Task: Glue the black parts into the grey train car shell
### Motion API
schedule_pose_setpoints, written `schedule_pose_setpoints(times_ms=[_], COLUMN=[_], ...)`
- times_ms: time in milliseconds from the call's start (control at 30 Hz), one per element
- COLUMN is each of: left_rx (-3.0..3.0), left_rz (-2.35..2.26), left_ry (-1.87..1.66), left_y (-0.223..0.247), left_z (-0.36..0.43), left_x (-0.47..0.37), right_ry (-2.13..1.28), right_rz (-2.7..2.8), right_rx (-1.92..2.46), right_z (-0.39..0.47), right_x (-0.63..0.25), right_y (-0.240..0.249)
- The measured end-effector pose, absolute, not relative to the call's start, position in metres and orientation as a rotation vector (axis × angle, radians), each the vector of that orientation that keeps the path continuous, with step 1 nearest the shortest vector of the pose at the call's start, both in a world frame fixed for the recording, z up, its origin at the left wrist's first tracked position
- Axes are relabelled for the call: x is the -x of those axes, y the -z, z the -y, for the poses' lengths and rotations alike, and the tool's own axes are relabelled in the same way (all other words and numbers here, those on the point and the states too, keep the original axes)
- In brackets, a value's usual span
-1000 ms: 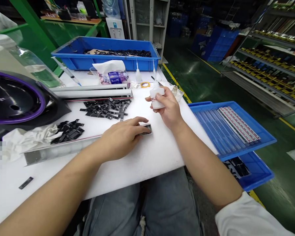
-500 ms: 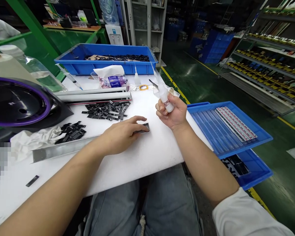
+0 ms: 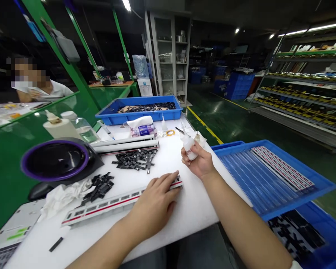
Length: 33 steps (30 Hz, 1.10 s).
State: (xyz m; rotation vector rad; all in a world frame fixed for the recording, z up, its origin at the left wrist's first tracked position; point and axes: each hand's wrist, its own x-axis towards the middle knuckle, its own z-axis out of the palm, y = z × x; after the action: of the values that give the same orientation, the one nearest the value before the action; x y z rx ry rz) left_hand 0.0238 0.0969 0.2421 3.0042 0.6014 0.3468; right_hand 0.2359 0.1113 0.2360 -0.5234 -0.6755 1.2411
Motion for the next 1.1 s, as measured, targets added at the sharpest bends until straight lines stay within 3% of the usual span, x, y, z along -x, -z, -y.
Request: schedule_pose_setpoints(times_ms=[100, 233, 367, 500, 767, 1100], left_rx=[-2.890, -2.416, -2.020, -1.852, -1.852, -1.863], left_rz=[-0.565, -0.844, -0.736, -0.416, -0.362, -0.658], left_ry=[-0.640, -1.129, -0.909, -0.661, -0.635, -0.854], left_y=[-0.263, -0.314, -0.345, -0.344, -0.337, -0.332], left_z=[-0.098, -0.122, -0.156, -0.172, -0.180, -0.177], left_x=[-0.022, -0.040, -0.070, -0.087, -0.103, -0.115], right_ry=[-1.282, -1.367, -1.439, -1.492, -1.590, -1.210], right_rz=[0.679, 0.775, 0.858, 0.881, 0.855, 0.835], right_rx=[0.487, 0.469, 0.445, 0.399, 0.316, 0.557], right_z=[-0.110, -0.109, -0.109, -0.109, -0.107, -0.114], right_x=[-0.235, -0.235, -0.235, -0.235, -0.236, -0.229], right_y=[-0.235, -0.233, -0.230, -0.229, -0.235, -0.233])
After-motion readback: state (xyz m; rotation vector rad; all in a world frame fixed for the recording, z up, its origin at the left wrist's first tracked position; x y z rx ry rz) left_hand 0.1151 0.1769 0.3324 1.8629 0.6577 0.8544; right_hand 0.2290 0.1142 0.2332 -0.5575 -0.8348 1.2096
